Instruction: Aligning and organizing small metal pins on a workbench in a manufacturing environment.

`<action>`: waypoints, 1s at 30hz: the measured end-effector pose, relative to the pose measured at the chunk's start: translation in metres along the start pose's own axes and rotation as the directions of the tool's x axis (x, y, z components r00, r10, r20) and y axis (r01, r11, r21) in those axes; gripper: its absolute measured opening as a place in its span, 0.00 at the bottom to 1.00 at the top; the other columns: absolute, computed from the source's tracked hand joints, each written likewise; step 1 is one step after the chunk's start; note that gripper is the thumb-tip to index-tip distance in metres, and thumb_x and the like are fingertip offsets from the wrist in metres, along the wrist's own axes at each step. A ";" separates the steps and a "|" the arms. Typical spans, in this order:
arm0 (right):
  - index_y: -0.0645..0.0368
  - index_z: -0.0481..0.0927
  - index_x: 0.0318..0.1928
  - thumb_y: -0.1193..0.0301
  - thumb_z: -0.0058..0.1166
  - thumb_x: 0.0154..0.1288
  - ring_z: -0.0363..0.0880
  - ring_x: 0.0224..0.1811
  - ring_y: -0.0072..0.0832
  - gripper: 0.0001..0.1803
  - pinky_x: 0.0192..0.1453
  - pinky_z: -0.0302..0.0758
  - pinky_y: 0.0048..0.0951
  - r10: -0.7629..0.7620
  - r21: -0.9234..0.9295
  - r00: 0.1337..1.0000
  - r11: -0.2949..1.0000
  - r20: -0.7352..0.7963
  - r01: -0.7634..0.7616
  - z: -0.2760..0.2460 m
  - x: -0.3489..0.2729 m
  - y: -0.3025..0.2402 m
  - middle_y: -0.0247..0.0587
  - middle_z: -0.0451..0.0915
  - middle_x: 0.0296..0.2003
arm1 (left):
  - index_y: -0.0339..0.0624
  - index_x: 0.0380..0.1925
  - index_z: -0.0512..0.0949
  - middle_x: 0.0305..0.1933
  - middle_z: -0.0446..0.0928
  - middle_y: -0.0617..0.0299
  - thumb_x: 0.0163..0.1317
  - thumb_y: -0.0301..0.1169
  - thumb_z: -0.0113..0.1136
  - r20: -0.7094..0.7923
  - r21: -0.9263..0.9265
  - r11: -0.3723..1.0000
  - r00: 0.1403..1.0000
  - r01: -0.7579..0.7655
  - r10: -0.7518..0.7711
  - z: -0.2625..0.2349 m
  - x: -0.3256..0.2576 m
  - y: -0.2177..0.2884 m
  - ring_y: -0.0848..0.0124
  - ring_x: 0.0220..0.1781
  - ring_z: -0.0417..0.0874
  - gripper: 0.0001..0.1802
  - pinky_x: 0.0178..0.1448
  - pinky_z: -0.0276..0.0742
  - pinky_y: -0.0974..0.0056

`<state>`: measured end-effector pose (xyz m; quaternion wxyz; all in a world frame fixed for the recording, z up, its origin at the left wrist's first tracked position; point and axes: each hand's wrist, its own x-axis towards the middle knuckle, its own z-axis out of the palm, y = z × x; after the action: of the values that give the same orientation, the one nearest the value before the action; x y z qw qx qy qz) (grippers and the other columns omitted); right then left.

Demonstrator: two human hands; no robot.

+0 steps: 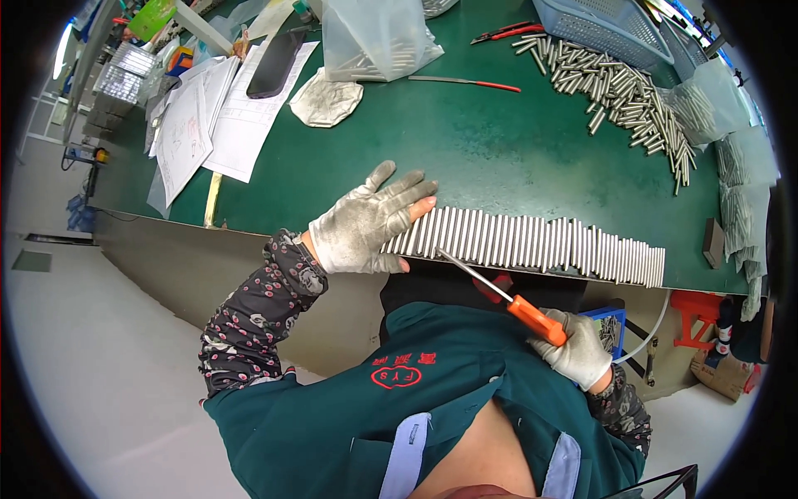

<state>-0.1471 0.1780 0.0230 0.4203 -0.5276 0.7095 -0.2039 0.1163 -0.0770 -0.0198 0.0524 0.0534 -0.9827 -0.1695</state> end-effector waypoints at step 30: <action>0.57 0.70 0.57 0.46 0.60 0.48 0.76 0.52 0.48 0.40 0.56 0.70 0.42 0.334 -0.072 0.556 0.809 -0.761 -0.583 -0.222 0.056 0.143 0.54 0.78 0.49 | 0.45 0.71 0.51 0.70 0.56 0.42 0.59 0.66 0.44 -0.184 -0.041 0.977 0.960 0.209 -0.212 0.002 -0.004 0.005 0.45 0.72 0.56 0.49 0.73 0.48 0.44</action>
<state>-0.4150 0.1436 0.0219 0.0573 -0.2580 0.9515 -0.1578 0.1197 -0.0712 -0.0200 0.1270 0.1728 -0.9603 -0.1785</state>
